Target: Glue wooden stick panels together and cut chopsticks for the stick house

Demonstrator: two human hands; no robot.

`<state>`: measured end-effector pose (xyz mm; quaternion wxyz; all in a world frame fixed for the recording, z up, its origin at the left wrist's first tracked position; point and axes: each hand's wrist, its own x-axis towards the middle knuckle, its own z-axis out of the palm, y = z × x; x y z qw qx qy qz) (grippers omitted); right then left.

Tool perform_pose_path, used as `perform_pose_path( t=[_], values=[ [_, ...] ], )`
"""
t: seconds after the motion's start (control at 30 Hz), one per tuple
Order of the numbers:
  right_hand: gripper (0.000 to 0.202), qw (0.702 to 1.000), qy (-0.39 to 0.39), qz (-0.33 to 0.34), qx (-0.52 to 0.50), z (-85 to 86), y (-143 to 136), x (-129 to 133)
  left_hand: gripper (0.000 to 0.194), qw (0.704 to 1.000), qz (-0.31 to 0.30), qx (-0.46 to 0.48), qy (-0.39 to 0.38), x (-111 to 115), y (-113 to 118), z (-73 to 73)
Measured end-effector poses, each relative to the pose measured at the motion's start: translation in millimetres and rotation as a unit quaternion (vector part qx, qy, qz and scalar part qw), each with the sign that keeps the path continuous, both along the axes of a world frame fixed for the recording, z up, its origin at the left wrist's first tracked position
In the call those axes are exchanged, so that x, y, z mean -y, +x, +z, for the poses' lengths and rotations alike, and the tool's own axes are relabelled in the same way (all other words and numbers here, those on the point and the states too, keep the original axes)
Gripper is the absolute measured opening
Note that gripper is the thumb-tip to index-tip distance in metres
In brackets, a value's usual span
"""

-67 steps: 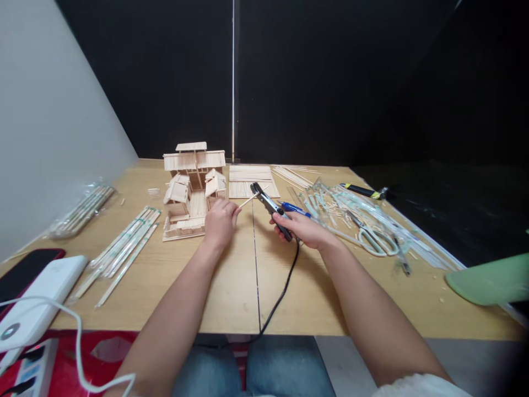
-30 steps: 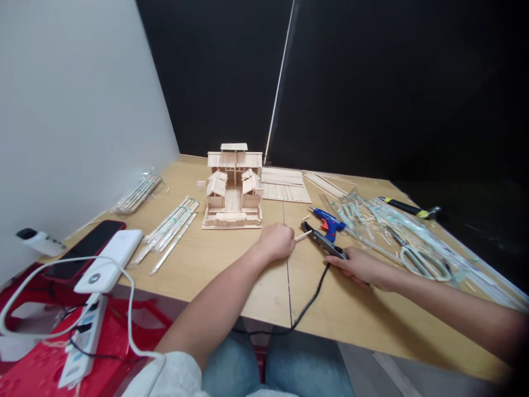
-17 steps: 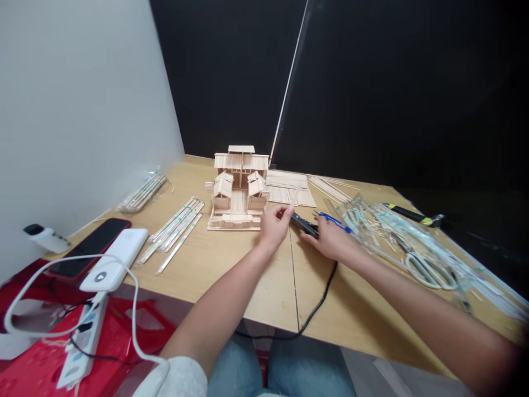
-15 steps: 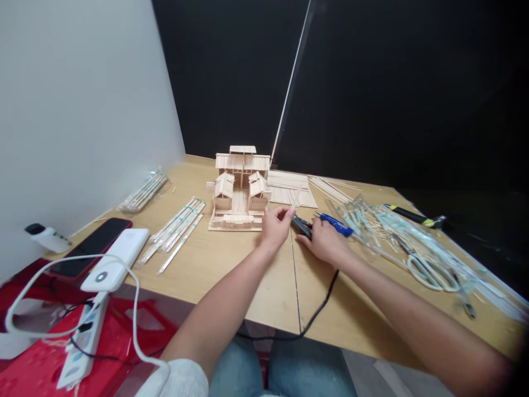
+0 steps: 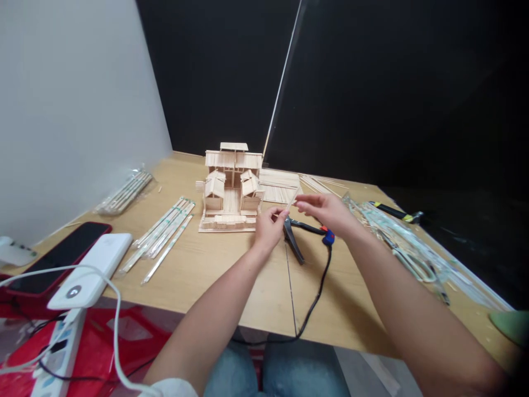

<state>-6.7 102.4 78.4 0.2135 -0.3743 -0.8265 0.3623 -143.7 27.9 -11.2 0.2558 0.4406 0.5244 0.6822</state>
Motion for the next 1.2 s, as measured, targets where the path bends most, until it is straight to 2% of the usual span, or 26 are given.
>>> perform_pose_path(
  t=[0.07,0.17,0.37,0.53,0.6,0.7,0.8,0.87,0.93,1.0,1.1,1.2],
  values=[
    [0.046,0.997,-0.019,-0.007,-0.079,13.3,-13,-1,0.02,1.0,0.016,-0.025,-0.001,1,-1,1.6],
    [0.042,0.991,-0.012,0.007,-0.137,21.2,-31,3,0.021,0.996,0.043,-0.076,-0.003,5,-6,7.5],
    [0.028,0.983,0.036,0.053,-0.169,25.8,-55,16,0.026,0.968,0.09,-0.232,-0.009,23,-35,35.8],
    [0.024,0.976,0.0,0.114,-0.186,16.1,-89,27,0.019,0.954,0.095,-0.282,-0.011,46,-82,50.5],
    [0.024,0.97,-0.029,0.122,-0.208,8.1,-107,30,0.018,0.955,0.106,-0.278,-0.009,57,-103,49.5],
    [0.02,0.969,-0.045,0.108,-0.218,-2.5,-130,29,0.018,0.951,0.18,-0.252,0.002,73,-130,40.1],
    [0.011,0.989,0.012,0.103,-0.108,-6.1,-143,23,0.021,0.942,0.255,-0.218,0.009,86,-143,25.0],
    [0.011,0.987,0.102,0.127,0.001,-4.0,-148,19,0.023,0.939,0.274,-0.208,0.005,92,-146,16.7],
    [0.014,0.958,0.213,0.163,0.097,0.5,-154,14,0.023,0.938,0.276,-0.209,-0.001,95,-147,12.7],
    [0.017,0.916,0.304,0.196,0.176,5.9,-160,10,0.024,0.936,0.275,-0.22,-0.006,96,-147,12.5],
    [0.019,0.866,0.362,0.231,0.255,13.4,-172,5,0.025,0.935,0.271,-0.228,-0.007,96,-149,15.0],
    [0.02,0.842,0.389,0.25,0.277,16.5,-184,5,0.027,0.937,0.279,-0.213,-0.007,98,-152,16.2]
  ],
)
